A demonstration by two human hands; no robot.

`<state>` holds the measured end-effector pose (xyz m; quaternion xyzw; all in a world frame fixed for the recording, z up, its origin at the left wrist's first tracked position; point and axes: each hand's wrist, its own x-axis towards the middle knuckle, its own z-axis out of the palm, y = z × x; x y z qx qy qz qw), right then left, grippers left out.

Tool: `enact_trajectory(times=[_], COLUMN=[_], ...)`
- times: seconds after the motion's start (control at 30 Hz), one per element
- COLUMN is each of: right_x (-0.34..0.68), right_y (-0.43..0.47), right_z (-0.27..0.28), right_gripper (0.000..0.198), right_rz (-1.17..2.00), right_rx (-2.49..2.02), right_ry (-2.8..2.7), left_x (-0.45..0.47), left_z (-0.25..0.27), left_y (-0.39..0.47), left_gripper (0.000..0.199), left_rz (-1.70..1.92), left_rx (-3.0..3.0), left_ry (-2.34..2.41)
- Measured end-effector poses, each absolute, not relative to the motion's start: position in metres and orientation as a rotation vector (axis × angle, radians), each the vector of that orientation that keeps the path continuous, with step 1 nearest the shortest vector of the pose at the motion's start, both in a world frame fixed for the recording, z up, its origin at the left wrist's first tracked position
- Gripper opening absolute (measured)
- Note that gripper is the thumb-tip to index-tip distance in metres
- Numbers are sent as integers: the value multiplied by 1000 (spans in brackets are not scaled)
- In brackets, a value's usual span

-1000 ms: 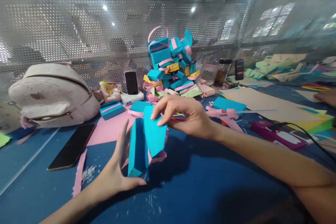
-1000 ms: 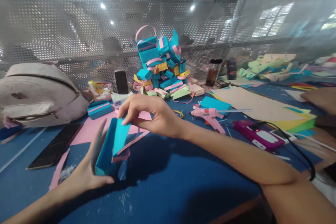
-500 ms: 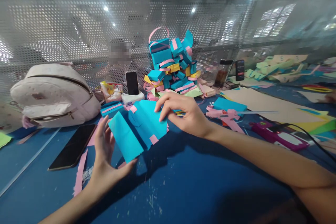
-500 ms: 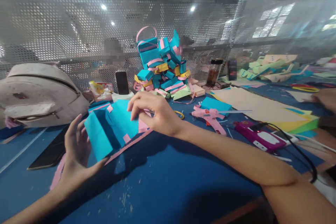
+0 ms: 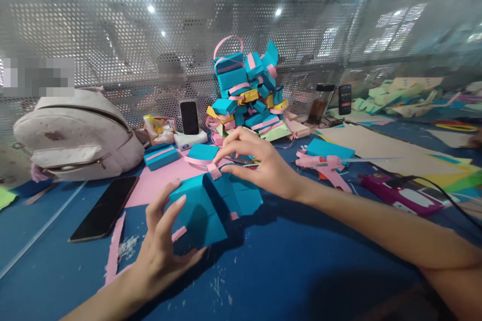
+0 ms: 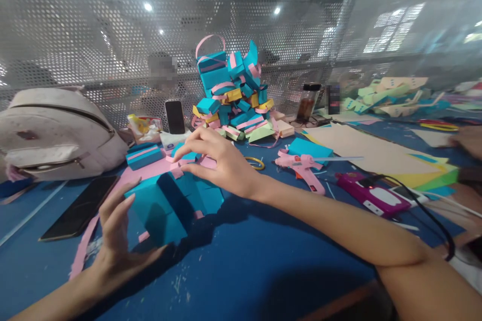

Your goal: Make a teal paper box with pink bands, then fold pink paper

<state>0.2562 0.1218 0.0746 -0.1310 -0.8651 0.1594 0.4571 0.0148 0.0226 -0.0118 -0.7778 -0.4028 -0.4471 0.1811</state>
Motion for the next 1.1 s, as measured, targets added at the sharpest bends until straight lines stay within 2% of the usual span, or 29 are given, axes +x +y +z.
enact_trajectory(times=[0.3, 0.63, 1.1], right_x=[255, 254, 253], right_y=[118, 121, 121], right_z=[74, 75, 67], right_gripper=[2, 13, 6], right_rz=[430, 677, 510], right_rx=[-424, -530, -603], right_ry=[-2201, -2293, -2365], left_x=[16, 17, 24], left_z=[-5, -6, -1], left_y=[13, 10, 7], left_gripper=[98, 92, 86], left_rz=[-1024, -1022, -991], left_rx=[-2312, -2364, -2430], left_ry=[-1012, -1133, -1192])
